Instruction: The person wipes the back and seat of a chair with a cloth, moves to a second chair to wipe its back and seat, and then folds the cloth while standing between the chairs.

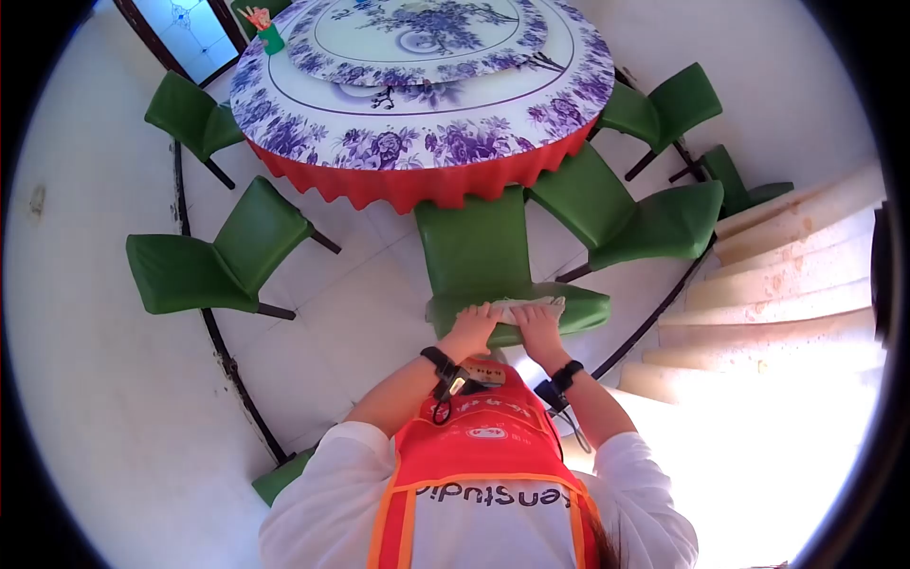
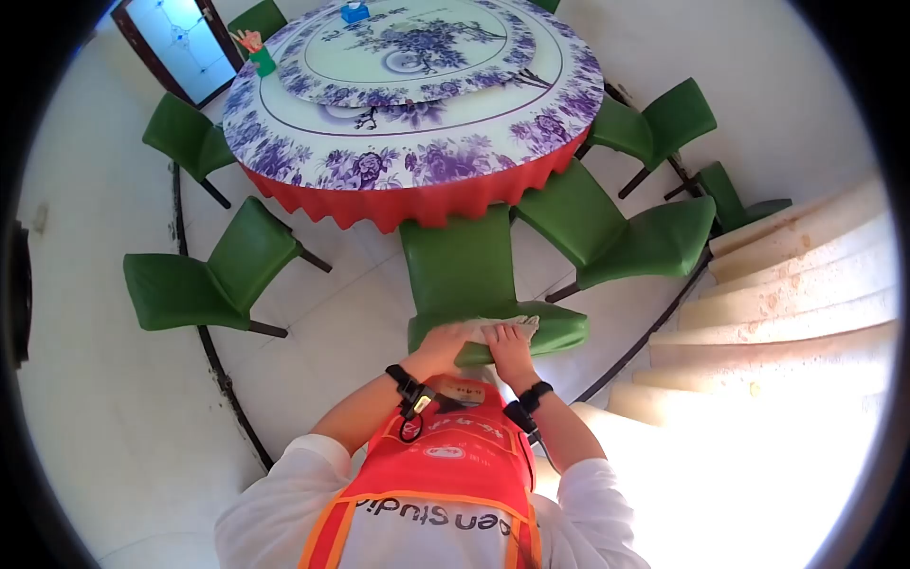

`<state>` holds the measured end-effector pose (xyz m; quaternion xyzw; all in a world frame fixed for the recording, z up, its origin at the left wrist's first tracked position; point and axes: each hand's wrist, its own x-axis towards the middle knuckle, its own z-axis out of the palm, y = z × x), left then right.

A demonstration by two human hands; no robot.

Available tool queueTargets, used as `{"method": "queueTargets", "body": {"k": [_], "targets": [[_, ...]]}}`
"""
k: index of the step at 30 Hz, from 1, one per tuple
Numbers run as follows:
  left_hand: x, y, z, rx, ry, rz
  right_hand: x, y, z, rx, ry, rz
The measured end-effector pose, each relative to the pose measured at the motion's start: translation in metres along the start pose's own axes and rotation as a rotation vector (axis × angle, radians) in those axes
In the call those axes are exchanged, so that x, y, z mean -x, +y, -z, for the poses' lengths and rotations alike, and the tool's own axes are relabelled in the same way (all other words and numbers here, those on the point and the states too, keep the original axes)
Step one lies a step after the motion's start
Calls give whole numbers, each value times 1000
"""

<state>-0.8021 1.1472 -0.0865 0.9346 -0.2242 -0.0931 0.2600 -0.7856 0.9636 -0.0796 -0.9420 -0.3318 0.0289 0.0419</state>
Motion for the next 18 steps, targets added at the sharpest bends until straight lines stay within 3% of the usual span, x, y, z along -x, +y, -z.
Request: {"method": "queueTargets", "body": {"k": [1, 5, 7, 12, 15, 18], "targets": [[-1, 0, -3, -42, -25, 74, -3, -2, 0, 5, 3, -6], [-1, 0, -7, -99, -31, 81, -6, 0, -12, -120, 57, -91], [-4, -4, -6, 19, -36, 21, -8, 0, -10, -122, 12, -113], [4, -5, -4, -1, -4, 76, -5, -5, -10, -140, -1, -65], [25, -5, -6, 2, -6, 119, 8, -23, -19, -160, 105, -35], [52, 8, -12, -5, -17, 176, 29, -42, -17, -202, 45, -35]]}}
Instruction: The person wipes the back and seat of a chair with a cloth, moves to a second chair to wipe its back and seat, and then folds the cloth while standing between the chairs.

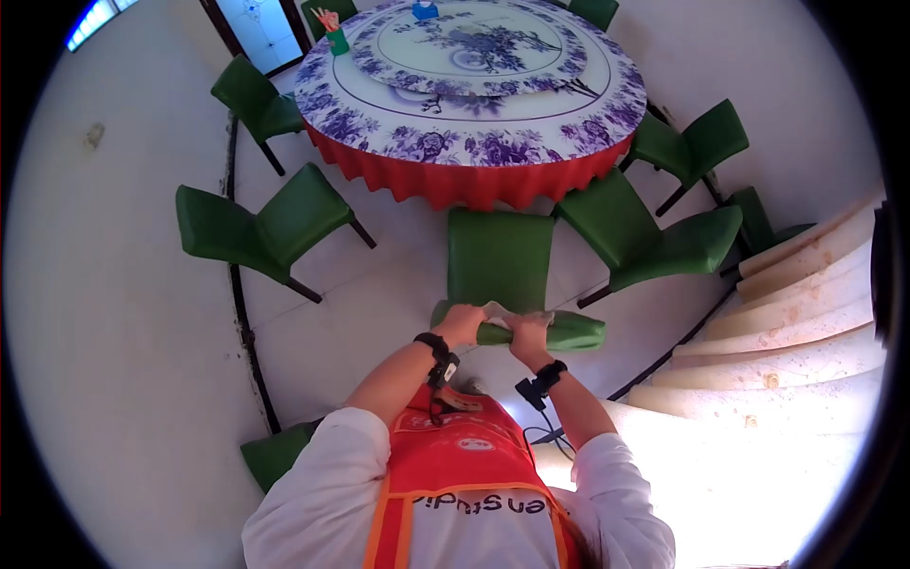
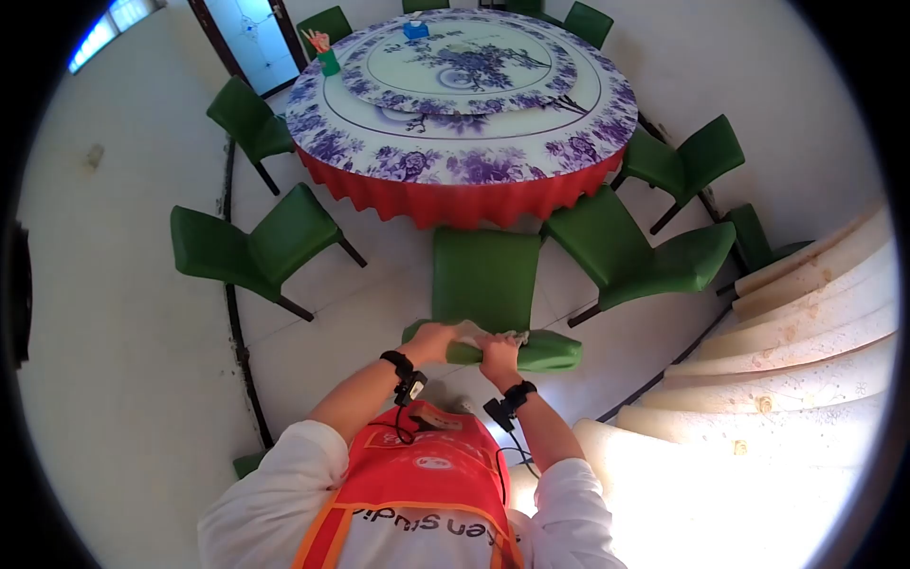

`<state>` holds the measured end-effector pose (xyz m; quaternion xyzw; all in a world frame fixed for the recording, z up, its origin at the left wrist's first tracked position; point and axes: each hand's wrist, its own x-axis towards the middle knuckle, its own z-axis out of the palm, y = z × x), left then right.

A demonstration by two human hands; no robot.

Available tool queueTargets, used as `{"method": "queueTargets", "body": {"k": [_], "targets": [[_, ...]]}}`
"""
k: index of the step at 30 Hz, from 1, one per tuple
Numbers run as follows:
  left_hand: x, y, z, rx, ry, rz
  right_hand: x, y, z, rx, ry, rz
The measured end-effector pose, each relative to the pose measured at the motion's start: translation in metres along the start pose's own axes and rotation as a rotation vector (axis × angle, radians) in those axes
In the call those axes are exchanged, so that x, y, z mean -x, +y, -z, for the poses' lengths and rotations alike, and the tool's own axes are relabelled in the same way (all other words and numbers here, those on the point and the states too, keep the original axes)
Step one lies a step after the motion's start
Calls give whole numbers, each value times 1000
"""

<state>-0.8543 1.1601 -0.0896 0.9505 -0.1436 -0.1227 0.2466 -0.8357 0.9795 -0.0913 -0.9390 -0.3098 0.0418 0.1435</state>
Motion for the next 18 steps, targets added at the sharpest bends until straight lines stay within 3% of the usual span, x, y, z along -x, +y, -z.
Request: {"method": "queueTargets", "body": {"k": [6, 13, 16, 18], "targets": [[46, 24, -16, -48, -80, 26, 49, -16, -10, -85, -7, 51], [74, 44, -31, 14, -197, -110, 99, -20, -14, -106, -4, 96], [72, 50, -22, 30, -448, -181, 112, -26, -9, -115, 8, 81], [74, 36, -25, 172, -421, -207, 114, -35, 2, -137, 27, 29]]}}
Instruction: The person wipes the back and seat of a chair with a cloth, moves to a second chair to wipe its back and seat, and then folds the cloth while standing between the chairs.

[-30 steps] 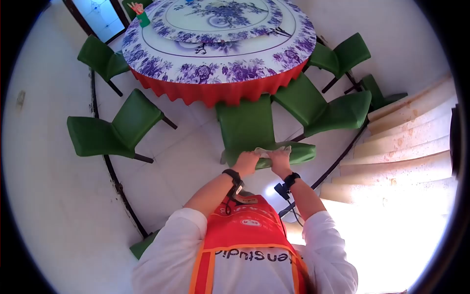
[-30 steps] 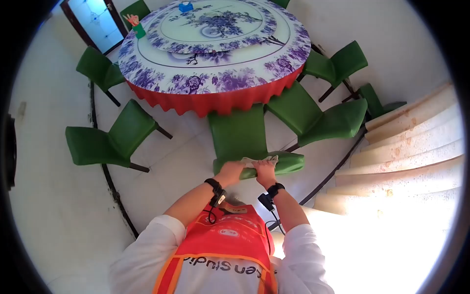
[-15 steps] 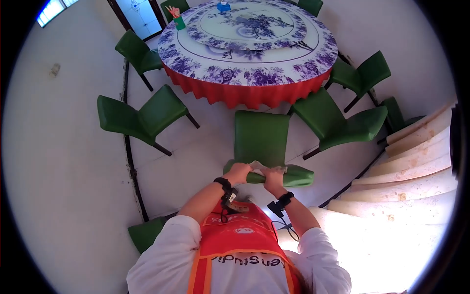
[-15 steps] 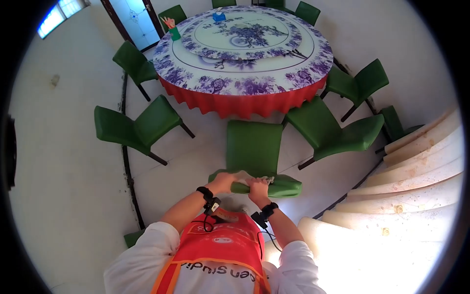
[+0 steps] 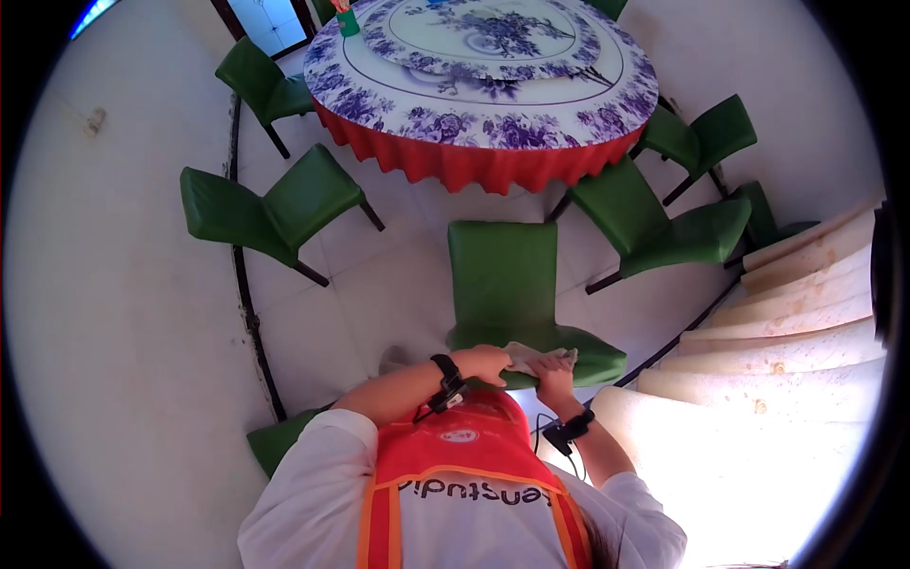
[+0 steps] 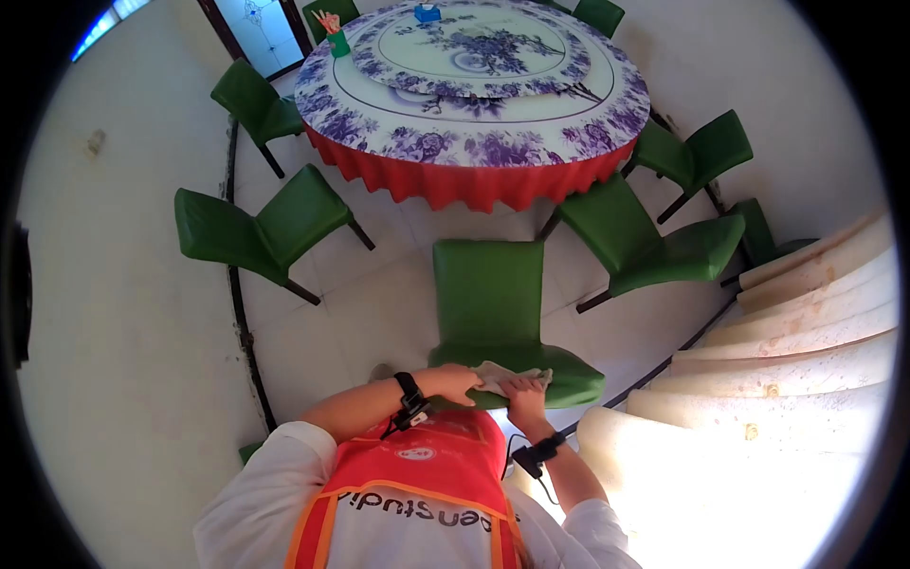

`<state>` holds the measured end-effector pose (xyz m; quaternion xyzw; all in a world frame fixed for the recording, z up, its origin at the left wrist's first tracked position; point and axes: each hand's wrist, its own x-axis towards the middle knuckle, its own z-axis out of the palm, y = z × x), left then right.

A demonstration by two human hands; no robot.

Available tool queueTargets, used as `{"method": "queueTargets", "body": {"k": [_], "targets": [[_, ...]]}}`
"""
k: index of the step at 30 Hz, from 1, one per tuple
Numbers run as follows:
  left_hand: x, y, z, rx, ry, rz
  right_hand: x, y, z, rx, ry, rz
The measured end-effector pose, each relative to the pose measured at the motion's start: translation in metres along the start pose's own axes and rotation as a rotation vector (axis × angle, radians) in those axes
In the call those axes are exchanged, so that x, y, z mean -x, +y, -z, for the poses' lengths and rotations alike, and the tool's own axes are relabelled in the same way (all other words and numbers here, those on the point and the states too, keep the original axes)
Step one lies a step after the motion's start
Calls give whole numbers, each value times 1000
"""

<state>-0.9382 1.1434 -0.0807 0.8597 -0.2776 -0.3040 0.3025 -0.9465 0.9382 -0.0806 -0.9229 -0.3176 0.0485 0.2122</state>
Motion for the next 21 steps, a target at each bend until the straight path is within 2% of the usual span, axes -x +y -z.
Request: {"method": "queueTargets", "body": {"k": [1, 3, 6, 7, 9, 10, 12, 14, 15, 19, 21], "targets": [[4, -7, 7, 117, 27, -52, -7, -6, 12, 11, 7, -5], [9, -22, 16, 180, -26, -105, -15, -24, 30, 76, -190, -117], [24, -46, 13, 331, 149, -254, -34, -60, 30, 137, -345, -362], [38, -56, 21, 324, 99, -273, -46, -86, 39, 123, -316, -393], [64, -73, 36, 424, 191, -311, -60, -122, 27, 1, -317, -563], [80, -86, 43, 513, 168, -268, -71, -145, 23, 4, -315, -609], [109, -121, 59, 543, 146, -304, -97, -188, 18, -160, -274, -706], [127, -149, 76, 553, 135, -312, -106, -205, -5, -231, -171, -615], [137, -162, 85, 548, 119, -252, -116, -220, -11, -279, -127, -593], [144, -201, 118, 516, 74, -168, -156, -245, -22, -344, -55, -641], [135, -210, 130, 537, 64, -190, -169, -241, -29, -177, 8, -597]]}}
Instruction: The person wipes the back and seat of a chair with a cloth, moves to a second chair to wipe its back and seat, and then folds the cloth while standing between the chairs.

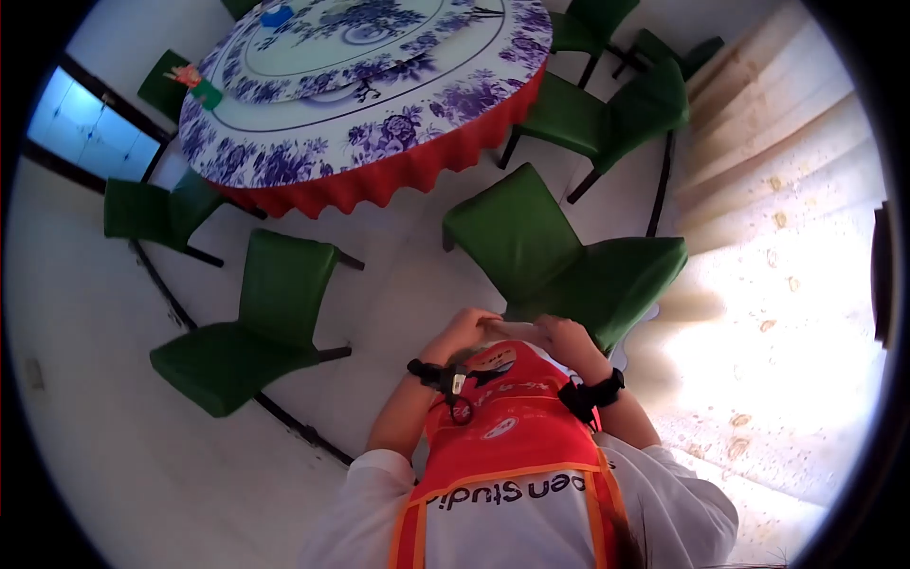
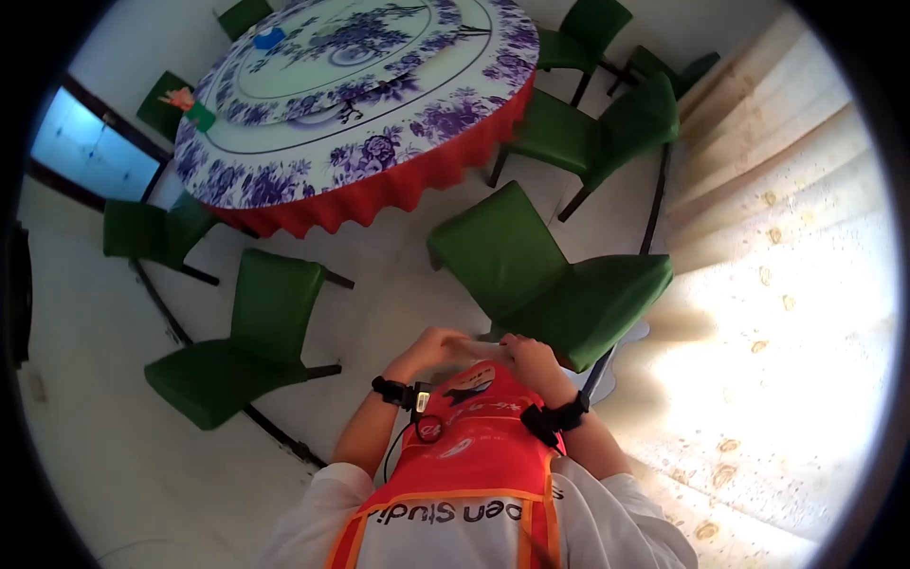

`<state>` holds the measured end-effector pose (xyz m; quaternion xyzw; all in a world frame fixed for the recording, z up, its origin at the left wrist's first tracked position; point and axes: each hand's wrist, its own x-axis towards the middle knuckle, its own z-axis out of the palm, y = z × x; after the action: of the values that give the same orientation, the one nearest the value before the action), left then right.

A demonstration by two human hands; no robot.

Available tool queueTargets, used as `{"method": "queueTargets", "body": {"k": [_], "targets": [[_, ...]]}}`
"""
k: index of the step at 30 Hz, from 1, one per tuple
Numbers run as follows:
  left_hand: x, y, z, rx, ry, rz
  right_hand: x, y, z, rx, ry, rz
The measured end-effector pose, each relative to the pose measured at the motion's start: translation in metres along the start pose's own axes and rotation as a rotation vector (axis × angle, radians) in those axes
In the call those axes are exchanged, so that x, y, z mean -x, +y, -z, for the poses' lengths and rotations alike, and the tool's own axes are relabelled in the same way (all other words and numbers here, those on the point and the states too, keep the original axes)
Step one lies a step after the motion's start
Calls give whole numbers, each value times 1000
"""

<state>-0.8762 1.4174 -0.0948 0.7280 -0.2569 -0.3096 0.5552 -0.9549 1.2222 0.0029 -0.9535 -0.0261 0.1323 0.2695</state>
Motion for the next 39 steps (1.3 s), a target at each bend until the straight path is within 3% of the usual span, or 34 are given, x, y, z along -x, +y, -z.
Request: {"method": "queueTargets", "body": {"k": [8, 10, 16, 19, 22, 24, 29, 32, 34, 36, 38, 39], "targets": [[-56, 9, 35, -1, -67, 8, -55, 12, 25, -104, 88, -129], [-77, 13, 51, -17, -180, 133, -77, 22, 28, -146, 78, -153], [-140, 42, 98, -155, -225, 208, -140, 71, 27, -341, 153, -185], [-174, 15, 105, -175, -252, 173, -165, 89, 28, -403, 177, -274], [-203, -13, 103, -229, -274, 262, -177, 111, 14, -478, 196, -368], [-218, -30, 103, -235, -352, 296, -187, 127, -9, -475, 353, -382], [-265, -70, 93, -371, -550, 386, -191, 145, -54, -530, 342, -621], [-293, -107, 89, -380, -683, 331, -199, 156, -120, -626, 482, -775], [-319, -131, 83, -349, -717, 328, -213, 169, -128, -663, 436, -801], [-355, -160, 77, -487, -652, 263, -238, 189, -135, -483, 464, -892], [-406, -175, 72, -671, -420, -140, -276, 225, -130, -383, 547, -881], [-434, -181, 68, -720, -371, -227, -295, 245, -125, -309, 590, -865]]}}
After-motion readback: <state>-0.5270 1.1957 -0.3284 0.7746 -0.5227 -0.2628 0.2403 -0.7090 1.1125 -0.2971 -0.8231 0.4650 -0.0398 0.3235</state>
